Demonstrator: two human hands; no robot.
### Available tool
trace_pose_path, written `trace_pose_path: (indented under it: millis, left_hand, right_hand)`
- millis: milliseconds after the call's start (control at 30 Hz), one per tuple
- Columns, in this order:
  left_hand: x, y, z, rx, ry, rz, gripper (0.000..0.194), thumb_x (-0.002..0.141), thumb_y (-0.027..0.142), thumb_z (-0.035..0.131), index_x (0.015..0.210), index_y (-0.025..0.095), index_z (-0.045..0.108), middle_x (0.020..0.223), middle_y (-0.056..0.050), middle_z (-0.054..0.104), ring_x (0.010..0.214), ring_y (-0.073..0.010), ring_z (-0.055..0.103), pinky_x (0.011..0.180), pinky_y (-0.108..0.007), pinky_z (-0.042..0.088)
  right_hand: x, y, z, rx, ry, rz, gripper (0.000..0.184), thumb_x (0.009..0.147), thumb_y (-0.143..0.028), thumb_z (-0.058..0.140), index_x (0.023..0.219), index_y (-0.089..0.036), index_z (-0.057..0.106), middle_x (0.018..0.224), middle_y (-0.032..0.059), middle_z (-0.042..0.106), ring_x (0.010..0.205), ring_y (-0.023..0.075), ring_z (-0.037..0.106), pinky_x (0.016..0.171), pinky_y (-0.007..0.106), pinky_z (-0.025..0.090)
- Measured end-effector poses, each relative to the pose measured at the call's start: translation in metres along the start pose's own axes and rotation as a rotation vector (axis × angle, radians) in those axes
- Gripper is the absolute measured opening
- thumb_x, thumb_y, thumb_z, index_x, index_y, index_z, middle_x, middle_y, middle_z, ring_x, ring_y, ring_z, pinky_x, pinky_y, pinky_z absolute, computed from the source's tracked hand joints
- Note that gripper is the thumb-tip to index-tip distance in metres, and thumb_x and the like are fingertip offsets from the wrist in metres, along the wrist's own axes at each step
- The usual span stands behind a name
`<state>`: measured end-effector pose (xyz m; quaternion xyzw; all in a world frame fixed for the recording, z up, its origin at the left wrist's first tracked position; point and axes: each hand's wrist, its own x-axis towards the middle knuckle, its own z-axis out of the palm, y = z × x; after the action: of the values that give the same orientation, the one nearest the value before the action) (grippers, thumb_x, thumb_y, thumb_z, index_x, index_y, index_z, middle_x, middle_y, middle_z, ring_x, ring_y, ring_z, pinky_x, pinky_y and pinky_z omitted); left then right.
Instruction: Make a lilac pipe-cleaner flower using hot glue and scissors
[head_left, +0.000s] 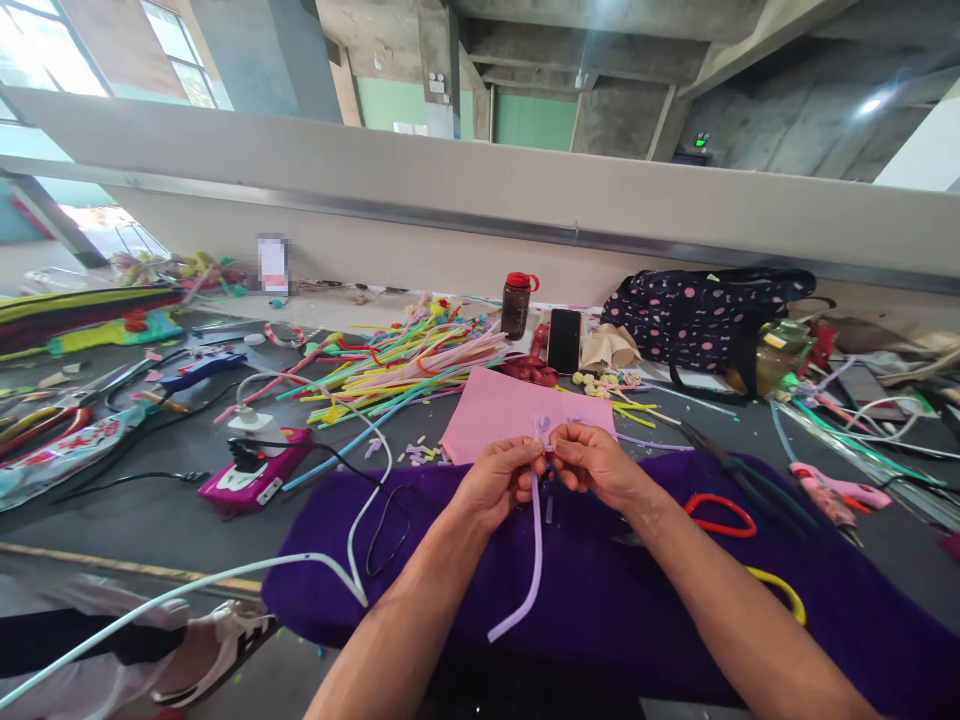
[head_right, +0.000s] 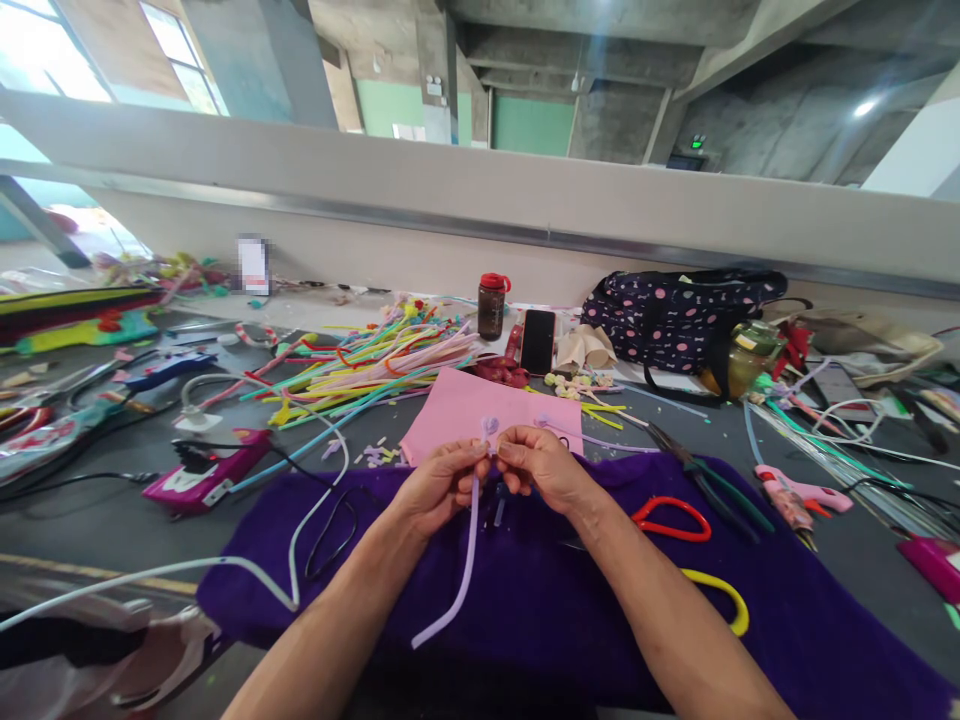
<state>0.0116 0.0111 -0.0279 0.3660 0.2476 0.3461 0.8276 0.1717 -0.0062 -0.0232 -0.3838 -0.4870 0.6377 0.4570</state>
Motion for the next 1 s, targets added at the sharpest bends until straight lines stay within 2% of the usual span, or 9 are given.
trace_pose_path:
  millis: [233, 400, 500, 633, 700, 833, 1000]
  left_hand:
    - [0.0, 0.0, 0.0, 0.015, 0.007, 0.023, 0.02, 0.069, 0.027, 0.063, 0.061, 0.01, 0.057, 0.047, 0.004, 0.043, 0.034, 0.0002, 0.025, 0.032, -0.015, 0.016]
    - [0.0, 0.001, 0.0, -0.01, 0.02, -0.016, 0.021, 0.07, 0.028, 0.062, 0.059, 0.01, 0.055, 0.046, 0.004, 0.041, 0.035, 0.0, 0.026, 0.032, -0.014, 0.015]
    - [0.0, 0.001, 0.0, -0.021, 0.019, -0.048, 0.022, 0.07, 0.027, 0.061, 0.058, 0.01, 0.055, 0.044, 0.005, 0.038, 0.035, -0.0004, 0.025, 0.032, -0.014, 0.015]
    - [0.0, 0.001, 0.001, -0.035, -0.011, -0.037, 0.02, 0.069, 0.026, 0.06, 0.059, 0.01, 0.056, 0.046, 0.004, 0.041, 0.035, -0.0004, 0.025, 0.032, -0.014, 0.014]
    - [0.0, 0.0, 0.001, -0.032, -0.017, -0.027, 0.019, 0.069, 0.025, 0.061, 0.06, 0.009, 0.056, 0.047, 0.004, 0.041, 0.035, -0.0003, 0.025, 0.032, -0.014, 0.014]
    - [-0.001, 0.0, 0.001, 0.0, -0.014, -0.021, 0.02, 0.069, 0.026, 0.062, 0.059, 0.01, 0.055, 0.047, 0.005, 0.04, 0.035, -0.0003, 0.025, 0.032, -0.014, 0.013]
    - [-0.001, 0.001, 0.001, 0.002, -0.02, -0.003, 0.018, 0.069, 0.025, 0.062, 0.062, 0.011, 0.054, 0.048, 0.004, 0.044, 0.035, -0.0003, 0.026, 0.033, -0.014, 0.014]
  right_hand:
    - [0.001, 0.002, 0.004, -0.027, 0.046, -0.03, 0.026, 0.068, -0.038, 0.068, 0.068, -0.016, 0.055, 0.057, -0.0034, 0.057, 0.036, 0.0051, 0.047, 0.031, 0.015, 0.027]
    - [-0.001, -0.006, -0.001, -0.079, 0.126, -0.121, 0.021, 0.073, -0.036, 0.063, 0.075, -0.016, 0.06, 0.068, 0.0003, 0.062, 0.048, 0.0093, 0.056, 0.037, 0.017, 0.034]
    - [-0.003, -0.011, -0.003, -0.216, 0.194, -0.247, 0.016, 0.072, -0.03, 0.065, 0.084, -0.02, 0.063, 0.077, 0.0003, 0.063, 0.058, 0.0114, 0.058, 0.044, 0.019, 0.039]
    - [-0.007, -0.013, 0.001, -0.455, 0.13, -0.379, 0.009, 0.072, -0.024, 0.065, 0.081, -0.021, 0.066, 0.077, 0.0004, 0.062, 0.069, 0.0143, 0.057, 0.059, 0.025, 0.043]
    - [-0.008, -0.013, 0.003, -0.525, 0.114, -0.412, 0.006, 0.075, -0.024, 0.063, 0.079, -0.02, 0.066, 0.077, 0.0008, 0.061, 0.07, 0.0143, 0.055, 0.062, 0.026, 0.043]
    - [-0.009, -0.014, 0.006, -0.534, 0.091, -0.365, 0.008, 0.076, -0.024, 0.061, 0.081, -0.019, 0.064, 0.072, -0.0001, 0.061, 0.06, 0.0116, 0.054, 0.055, 0.023, 0.042]
    - [-0.007, -0.012, 0.001, -0.456, 0.088, -0.219, 0.011, 0.074, -0.027, 0.062, 0.075, -0.015, 0.061, 0.056, -0.0032, 0.057, 0.045, 0.0079, 0.047, 0.042, 0.019, 0.035]
